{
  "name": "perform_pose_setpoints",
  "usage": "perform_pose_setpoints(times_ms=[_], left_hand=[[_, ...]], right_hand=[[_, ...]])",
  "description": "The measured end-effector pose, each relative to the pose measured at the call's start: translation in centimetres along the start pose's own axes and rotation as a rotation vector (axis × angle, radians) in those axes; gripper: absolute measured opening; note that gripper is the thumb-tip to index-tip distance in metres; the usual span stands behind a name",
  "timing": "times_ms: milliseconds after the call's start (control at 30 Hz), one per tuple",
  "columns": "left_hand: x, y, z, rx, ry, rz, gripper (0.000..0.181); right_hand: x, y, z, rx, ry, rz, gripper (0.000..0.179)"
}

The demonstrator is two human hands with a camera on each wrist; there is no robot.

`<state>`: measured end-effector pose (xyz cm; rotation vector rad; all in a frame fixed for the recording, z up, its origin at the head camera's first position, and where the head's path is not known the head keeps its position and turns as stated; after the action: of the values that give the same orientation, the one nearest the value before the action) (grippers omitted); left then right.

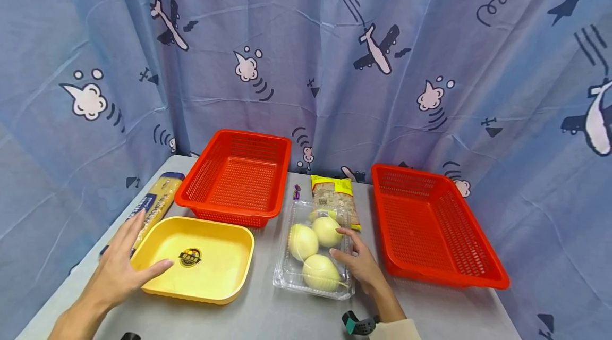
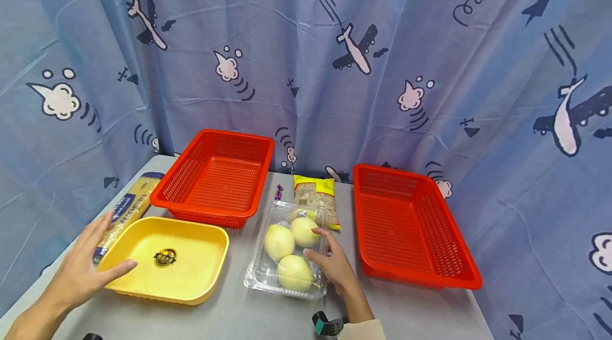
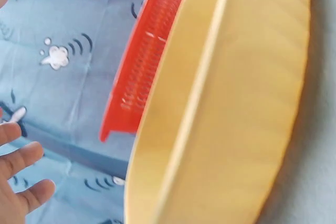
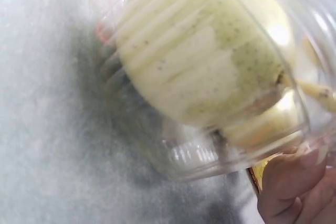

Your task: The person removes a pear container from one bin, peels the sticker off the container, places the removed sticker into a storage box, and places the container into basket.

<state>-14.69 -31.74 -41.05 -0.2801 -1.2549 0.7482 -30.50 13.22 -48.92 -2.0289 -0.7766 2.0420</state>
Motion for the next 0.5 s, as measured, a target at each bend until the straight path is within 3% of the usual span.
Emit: perform_pose_setpoints(times_ms=[200,500], left_hand=[[2.6,-0.4,-0.1,0.048,0.090,-0.065,0.112],[5.8,-0.1,-0.1,0.081,0.201,-0.165,0.110]], right_hand=[[-1.6,-0.2,-0.7,0.000,-0.005,-0.011,0.053],[1.5,0.2,0.8,0.012,0.001,-0.009,0.055]])
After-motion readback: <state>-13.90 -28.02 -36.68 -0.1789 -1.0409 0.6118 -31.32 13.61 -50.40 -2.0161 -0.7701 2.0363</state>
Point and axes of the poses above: each hand's wrist, its own z-axis towards the middle knuckle, its own y-axis out of the palm, x = y × z, the point moved 10 cm from there along z, towards the middle knuckle, and after that the axes turned 10 degrees about -z, right-handed, at the moved point
